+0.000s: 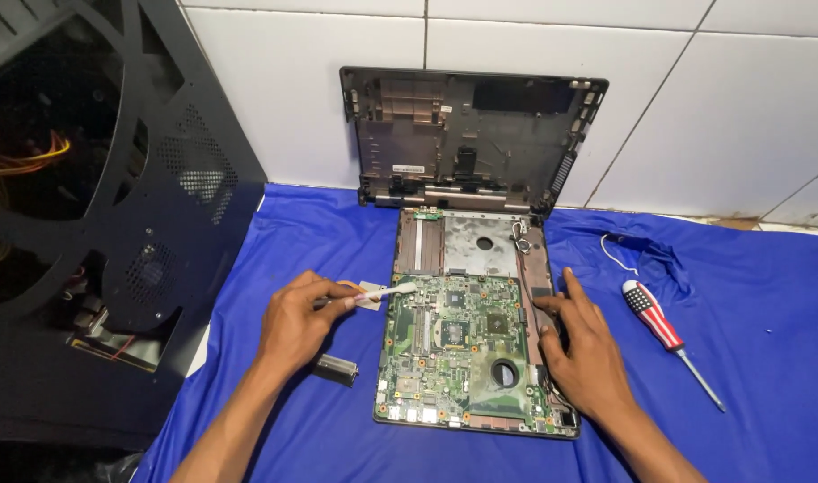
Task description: Cleaning a laptop motherboard using a small brush to remove dust and debris.
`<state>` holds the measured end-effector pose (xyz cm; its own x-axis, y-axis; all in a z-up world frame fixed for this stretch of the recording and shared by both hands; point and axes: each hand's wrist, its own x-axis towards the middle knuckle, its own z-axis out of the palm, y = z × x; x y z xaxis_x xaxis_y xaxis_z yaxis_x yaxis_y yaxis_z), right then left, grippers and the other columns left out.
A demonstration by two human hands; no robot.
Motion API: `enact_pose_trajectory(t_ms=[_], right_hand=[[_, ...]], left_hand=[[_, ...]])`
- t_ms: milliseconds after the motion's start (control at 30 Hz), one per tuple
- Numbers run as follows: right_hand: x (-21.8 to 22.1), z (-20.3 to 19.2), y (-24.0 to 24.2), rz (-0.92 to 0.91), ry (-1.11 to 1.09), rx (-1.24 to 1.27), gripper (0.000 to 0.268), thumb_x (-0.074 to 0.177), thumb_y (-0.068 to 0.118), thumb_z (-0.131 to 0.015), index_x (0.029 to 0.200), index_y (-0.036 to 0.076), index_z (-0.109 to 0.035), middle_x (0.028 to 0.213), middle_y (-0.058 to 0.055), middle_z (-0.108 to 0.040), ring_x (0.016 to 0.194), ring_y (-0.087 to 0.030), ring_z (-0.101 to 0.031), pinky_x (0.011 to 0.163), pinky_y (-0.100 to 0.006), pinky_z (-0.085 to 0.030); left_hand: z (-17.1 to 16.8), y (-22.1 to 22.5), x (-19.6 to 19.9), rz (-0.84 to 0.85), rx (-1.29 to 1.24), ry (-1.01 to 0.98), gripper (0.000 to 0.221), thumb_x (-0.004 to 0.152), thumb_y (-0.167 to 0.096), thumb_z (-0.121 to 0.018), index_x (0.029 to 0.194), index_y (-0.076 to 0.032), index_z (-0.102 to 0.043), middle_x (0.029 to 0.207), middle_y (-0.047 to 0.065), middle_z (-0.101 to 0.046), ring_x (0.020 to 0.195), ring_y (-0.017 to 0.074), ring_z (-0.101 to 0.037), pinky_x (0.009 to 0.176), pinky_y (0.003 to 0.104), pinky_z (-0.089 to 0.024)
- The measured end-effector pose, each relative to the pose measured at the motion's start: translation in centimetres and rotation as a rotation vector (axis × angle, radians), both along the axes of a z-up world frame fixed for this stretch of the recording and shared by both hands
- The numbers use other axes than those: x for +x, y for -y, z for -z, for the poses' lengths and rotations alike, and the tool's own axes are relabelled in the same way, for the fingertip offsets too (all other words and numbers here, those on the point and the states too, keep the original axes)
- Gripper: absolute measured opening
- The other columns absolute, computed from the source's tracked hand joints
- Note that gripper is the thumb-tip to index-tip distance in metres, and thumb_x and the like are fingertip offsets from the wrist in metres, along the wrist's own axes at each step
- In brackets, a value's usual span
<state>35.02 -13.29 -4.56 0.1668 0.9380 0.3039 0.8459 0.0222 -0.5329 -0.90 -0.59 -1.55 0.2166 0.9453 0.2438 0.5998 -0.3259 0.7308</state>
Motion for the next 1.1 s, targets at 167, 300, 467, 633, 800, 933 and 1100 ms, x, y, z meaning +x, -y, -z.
enact_pose_trajectory(t_ms=[167, 300, 467, 633, 800, 933, 1100], right_hand=[[0.1, 0.0, -0.1, 0.002, -0.011, 0.005, 0.039, 0.087, 0.011, -0.055, 0.124, 0.018, -0.064, 0.171, -0.012, -0.029, 0.149, -0.036, -0.039, 0.112, -0.057, -0.034], [-0.3, -0.3, 0.0, 0.026, -0.021, 0.000, 0.038, 0.087, 0.013, -0.055, 0.123, 0.019, -0.065, 0.171, -0.011, -0.032, 0.142, -0.037, -0.046, 0.102, -0.055, -0.042], [-0.1, -0.2, 0.0, 0.017, -0.018, -0.004, 0.038, 0.088, 0.013, -0.055, 0.125, 0.019, -0.064, 0.171, -0.012, -0.030, 0.147, -0.037, -0.041, 0.111, -0.058, -0.034], [-0.2, -0.2, 0.0, 0.007, -0.016, -0.004, 0.038, 0.088, 0.013, -0.054, 0.124, 0.018, -0.064, 0.171, -0.012, -0.029, 0.149, -0.036, -0.039, 0.115, -0.061, -0.031], [-0.2, -0.4, 0.1, -0.009, -0.027, 0.016, 0.039, 0.088, 0.010, -0.054, 0.125, 0.016, -0.064, 0.170, -0.013, -0.029, 0.151, -0.035, -0.036, 0.118, -0.059, -0.027], [-0.1, -0.2, 0.0, -0.003, -0.010, 0.031, 0.038, 0.088, 0.009, -0.056, 0.124, 0.017, -0.064, 0.170, -0.014, -0.030, 0.147, -0.035, -0.043, 0.111, -0.058, -0.035], [-0.1, -0.1, 0.0, 0.004, -0.004, 0.013, 0.039, 0.088, 0.012, -0.054, 0.125, 0.018, -0.064, 0.171, -0.012, -0.030, 0.148, -0.036, -0.041, 0.109, -0.055, -0.037]], left_hand=[[0.8, 0.1, 0.8, 0.068, -0.022, -0.004, 0.015, 0.082, -0.027, -0.084, 0.097, -0.025, -0.086, 0.078, -0.006, -0.067, 0.067, 0.0119, -0.058, 0.060, 0.032, -0.042], [1.0, 0.7, 2.2, -0.035, 0.161, -0.118, 0.015, 0.088, -0.034, -0.076, 0.100, -0.030, -0.083, 0.083, -0.010, -0.065, 0.069, 0.0153, -0.063, 0.051, 0.040, -0.043], [0.8, 0.3, 1.8, 0.082, 0.143, -0.126, 0.013, 0.087, -0.033, -0.078, 0.099, -0.029, -0.083, 0.081, -0.009, -0.063, 0.068, 0.0122, -0.059, 0.053, 0.035, -0.045], [1.0, -0.4, 0.2, 0.229, 0.021, -0.084, 0.013, 0.085, -0.029, -0.081, 0.097, -0.028, -0.085, 0.081, -0.007, -0.066, 0.077, 0.0115, -0.058, 0.064, 0.032, -0.045], [-0.9, -0.2, -0.2, 0.096, -0.075, -0.100, 0.015, 0.081, -0.028, -0.084, 0.096, -0.030, -0.088, 0.084, -0.010, -0.072, 0.071, 0.0112, -0.062, 0.065, 0.031, -0.042], [-1.4, -0.2, -1.4, 0.304, -0.309, -0.115, 0.008, 0.085, -0.024, -0.081, 0.092, -0.023, -0.085, 0.086, -0.003, -0.073, 0.085, 0.0133, -0.064, 0.080, 0.032, -0.052], [-3.5, 0.3, -1.5, 0.218, -0.269, -0.127, 0.010, 0.078, -0.022, -0.086, 0.087, -0.022, -0.090, 0.093, -0.006, -0.083, 0.091, 0.0110, -0.074, 0.086, 0.028, -0.051]])
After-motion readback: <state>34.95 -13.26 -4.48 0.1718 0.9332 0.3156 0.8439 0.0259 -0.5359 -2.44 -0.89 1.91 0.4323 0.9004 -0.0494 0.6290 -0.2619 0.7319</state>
